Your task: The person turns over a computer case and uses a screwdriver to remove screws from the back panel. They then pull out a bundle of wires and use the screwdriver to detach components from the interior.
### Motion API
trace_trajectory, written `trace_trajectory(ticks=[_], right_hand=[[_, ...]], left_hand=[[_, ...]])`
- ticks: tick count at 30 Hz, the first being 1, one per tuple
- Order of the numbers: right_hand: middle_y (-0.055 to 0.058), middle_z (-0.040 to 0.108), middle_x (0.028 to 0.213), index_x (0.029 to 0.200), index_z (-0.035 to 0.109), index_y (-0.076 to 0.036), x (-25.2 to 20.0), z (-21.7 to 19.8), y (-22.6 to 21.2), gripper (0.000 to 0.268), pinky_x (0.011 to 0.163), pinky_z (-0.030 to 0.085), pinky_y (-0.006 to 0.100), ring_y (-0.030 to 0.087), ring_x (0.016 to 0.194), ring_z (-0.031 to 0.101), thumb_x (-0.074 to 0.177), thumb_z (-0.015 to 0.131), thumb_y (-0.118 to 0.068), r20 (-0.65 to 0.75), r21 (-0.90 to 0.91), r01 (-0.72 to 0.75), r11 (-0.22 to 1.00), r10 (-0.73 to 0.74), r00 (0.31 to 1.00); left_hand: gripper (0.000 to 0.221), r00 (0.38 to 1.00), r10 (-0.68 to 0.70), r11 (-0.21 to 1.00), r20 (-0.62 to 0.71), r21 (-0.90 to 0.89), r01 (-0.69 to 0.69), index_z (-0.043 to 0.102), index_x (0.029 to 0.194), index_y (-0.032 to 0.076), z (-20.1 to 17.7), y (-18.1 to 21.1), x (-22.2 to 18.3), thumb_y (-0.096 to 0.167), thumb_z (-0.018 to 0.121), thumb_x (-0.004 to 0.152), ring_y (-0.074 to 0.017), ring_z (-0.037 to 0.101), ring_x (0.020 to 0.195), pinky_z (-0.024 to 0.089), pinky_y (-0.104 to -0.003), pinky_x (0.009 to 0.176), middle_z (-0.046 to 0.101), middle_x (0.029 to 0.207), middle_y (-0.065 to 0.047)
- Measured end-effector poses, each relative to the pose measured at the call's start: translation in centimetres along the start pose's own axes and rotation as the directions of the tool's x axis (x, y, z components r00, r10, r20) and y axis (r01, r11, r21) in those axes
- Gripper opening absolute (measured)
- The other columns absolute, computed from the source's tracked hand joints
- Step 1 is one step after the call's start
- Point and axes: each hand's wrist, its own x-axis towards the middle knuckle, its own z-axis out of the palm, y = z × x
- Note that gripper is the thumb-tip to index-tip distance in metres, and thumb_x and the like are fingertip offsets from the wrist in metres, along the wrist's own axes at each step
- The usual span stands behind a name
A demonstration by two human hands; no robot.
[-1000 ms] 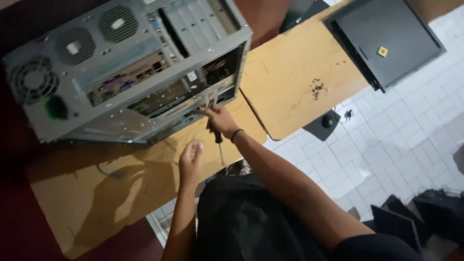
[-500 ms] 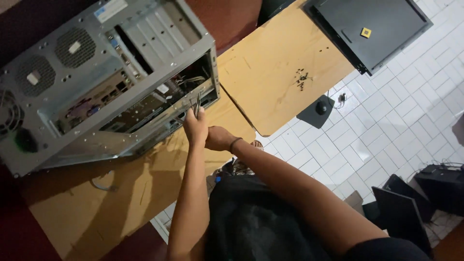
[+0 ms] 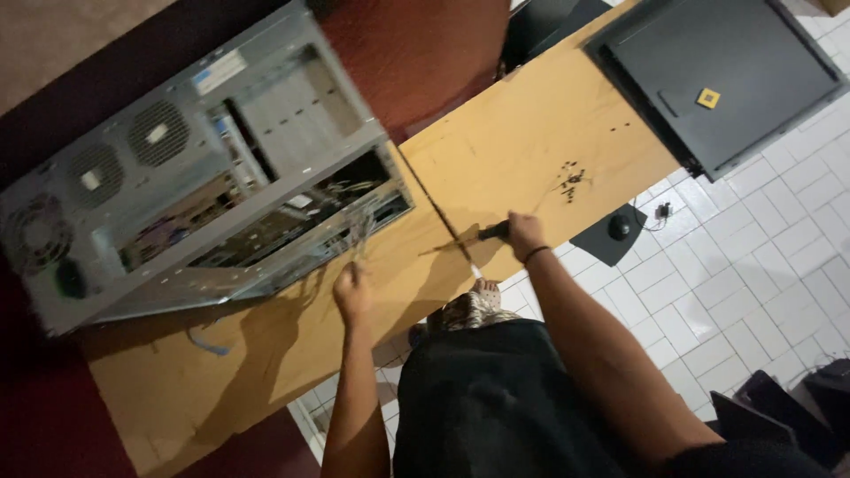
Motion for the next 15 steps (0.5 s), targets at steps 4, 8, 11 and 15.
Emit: trace_trajectory(ticks=[4, 8, 11, 15], right_hand=[[0.027, 0.070, 0.082, 0.097, 0.074, 0.007, -1.7, 1.7, -0.2, 0.045, 0.065, 0.058, 0.046, 0.039, 0.079, 0.074, 0.092, 0.071, -0.037, 0.051, -0.127, -0.021, 0.992, 0.028, 0.998], [0.025, 0.066, 0.079, 0.083, 0.069, -0.001, -4.0, 3.2, -3.2, 0.028, 0.058, 0.066, 0.041, 0.037, 0.074, 0.074, 0.084, 0.078, -0.027, 0.100, 0.039, -0.084, 0.996, 0.080, 0.992], [0.023, 0.069, 0.116, 0.140, 0.051, -0.003, -6.4, -0.4, -8.4, 0.074, 0.084, 0.064, 0.050, 0.035, 0.101, 0.074, 0.083, 0.080, -0.040, 0.249, -0.311, 0.046, 0.949, 0.034, 0.968], [0.026, 0.070, 0.116, 0.126, 0.067, -0.002, -4.2, -7.2, -11.6, 0.038, 0.103, 0.052, 0.053, 0.044, 0.118, 0.064, 0.094, 0.065, -0.022, 0.228, -0.482, 0.404, 0.778, -0.333, 0.915]], left_hand=[[0.018, 0.941, -0.336, 0.772, -0.034, -0.583, 0.254, 0.066, 0.086, 0.007, 1.5, -6.2, 2.8, 0.021, 0.072, 0.096, -0.0191, 0.066, 0.077, 0.053, -0.034, 0.080, 0.066, 0.080, -0.005], [0.061, 0.915, -0.355, 0.933, -0.189, -0.124, 0.337, 0.076, 0.076, 0.016, 0.6, -2.5, 1.8, 0.069, 0.066, 0.103, -0.0177, 0.067, 0.073, 0.052, -0.035, 0.079, 0.069, 0.070, -0.003], [0.054, 0.909, -0.308, 0.950, -0.279, -0.144, 0.278, 0.077, 0.084, 0.012, 1.0, 0.7, 0.7, 0.063, 0.072, 0.100, -0.0225, 0.068, 0.080, 0.052, -0.040, 0.082, 0.070, 0.078, -0.009], [0.026, 0.862, -0.300, 0.935, -0.408, -0.303, 0.182, 0.074, 0.091, 0.008, 1.2, 2.4, 1.1, 0.034, 0.077, 0.094, -0.0185, 0.064, 0.083, 0.053, -0.034, 0.079, 0.067, 0.084, -0.010]])
